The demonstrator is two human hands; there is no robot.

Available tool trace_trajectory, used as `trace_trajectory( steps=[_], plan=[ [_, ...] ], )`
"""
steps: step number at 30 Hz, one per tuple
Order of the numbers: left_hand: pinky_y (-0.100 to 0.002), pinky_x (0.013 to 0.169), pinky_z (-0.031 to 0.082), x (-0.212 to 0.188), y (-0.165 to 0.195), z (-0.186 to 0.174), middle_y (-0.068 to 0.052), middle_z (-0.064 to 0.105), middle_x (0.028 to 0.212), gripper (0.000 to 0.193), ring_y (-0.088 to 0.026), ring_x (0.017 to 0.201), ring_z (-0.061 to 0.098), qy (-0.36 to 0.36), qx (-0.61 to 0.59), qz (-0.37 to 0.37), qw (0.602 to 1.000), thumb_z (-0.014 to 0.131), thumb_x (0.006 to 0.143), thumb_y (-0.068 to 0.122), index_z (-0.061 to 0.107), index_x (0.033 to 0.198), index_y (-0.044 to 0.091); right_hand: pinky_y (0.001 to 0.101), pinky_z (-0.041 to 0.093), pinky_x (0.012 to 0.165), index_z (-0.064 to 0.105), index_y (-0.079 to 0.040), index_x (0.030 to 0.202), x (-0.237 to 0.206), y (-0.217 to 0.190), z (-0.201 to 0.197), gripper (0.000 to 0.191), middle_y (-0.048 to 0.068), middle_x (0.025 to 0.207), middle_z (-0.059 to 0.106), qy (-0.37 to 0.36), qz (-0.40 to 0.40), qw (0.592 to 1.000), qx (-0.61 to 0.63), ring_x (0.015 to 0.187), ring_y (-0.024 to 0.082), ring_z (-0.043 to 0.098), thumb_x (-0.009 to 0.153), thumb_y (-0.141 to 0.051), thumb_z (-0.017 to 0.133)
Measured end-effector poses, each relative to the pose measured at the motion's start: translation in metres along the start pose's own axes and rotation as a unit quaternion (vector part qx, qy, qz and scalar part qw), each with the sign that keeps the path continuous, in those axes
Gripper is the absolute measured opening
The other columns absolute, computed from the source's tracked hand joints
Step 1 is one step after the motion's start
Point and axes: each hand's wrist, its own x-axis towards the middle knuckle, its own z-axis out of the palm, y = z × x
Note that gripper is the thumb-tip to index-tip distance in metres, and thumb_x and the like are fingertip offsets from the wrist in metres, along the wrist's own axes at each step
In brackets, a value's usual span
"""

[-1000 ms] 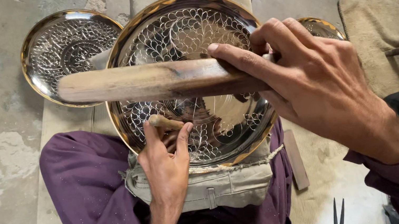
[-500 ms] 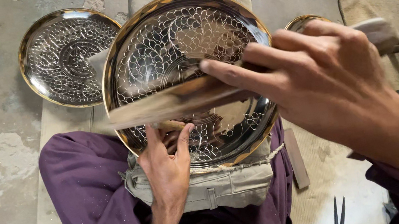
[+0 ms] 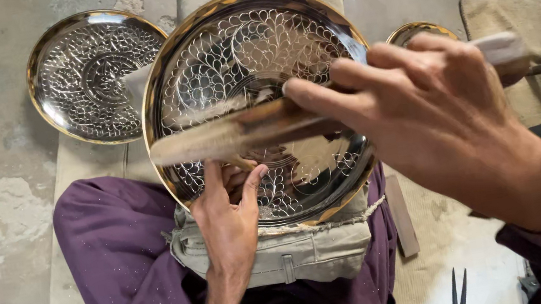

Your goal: The person sits on the floor with a large engraved metal tray resting on a cushioned stand. They hold a small punch against the tray's surface with one hand and strike it with a wooden mallet in the other hand, working around the decorative pattern, occasionally repositioning the punch and steadying the tray with a cloth.

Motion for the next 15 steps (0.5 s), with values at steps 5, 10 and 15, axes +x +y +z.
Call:
trace_trajectory(
  steps=[5, 10, 15],
  plan=[
    [-0.029, 0.072, 0.066, -0.001, -0.004, 0.001, -0.013, 0.079, 0.097, 0.028, -0.019, 0.088, 0.081, -0.008, -0.009, -0.025, 1.0, 0.072, 0.094, 0.004, 0.057, 0.117, -0.003, 0.0345, 0.057, 0.067, 0.056, -0.01, 0.146, 0.0, 0.001, -0.003, 0.063, 0.014, 0.113, 0.074, 0.04, 0.049, 0.987, 0.147, 0.076, 0.019, 0.069, 0.085, -0.009, 0.069],
    [-0.031, 0.067, 0.068, -0.001, -0.012, 0.004, -0.012, 0.079, 0.097, 0.028, -0.019, 0.087, 0.081, -0.032, 0.006, -0.031, 0.999, 0.072, 0.094, 0.005, 0.059, 0.118, 0.0, 0.0358, 0.056, 0.067, 0.063, -0.019, 0.139, -0.004, 0.005, 0.002, 0.053, 0.005, 0.102, 0.076, 0.034, 0.004, 0.999, 0.022, 0.077, 0.019, 0.069, 0.088, -0.006, 0.068],
    [-0.033, 0.075, 0.069, 0.0, -0.019, 0.006, -0.013, 0.078, 0.101, 0.031, -0.021, 0.094, 0.08, -0.039, 0.036, 0.026, 0.998, 0.071, 0.096, 0.005, 0.059, 0.124, 0.004, 0.0314, 0.052, 0.05, 0.063, -0.02, 0.139, -0.017, 0.015, 0.018, 0.052, 0.004, 0.102, 0.076, -0.082, 0.075, 0.993, 0.04, 0.066, 0.017, 0.068, 0.089, -0.006, 0.066]
  ],
)
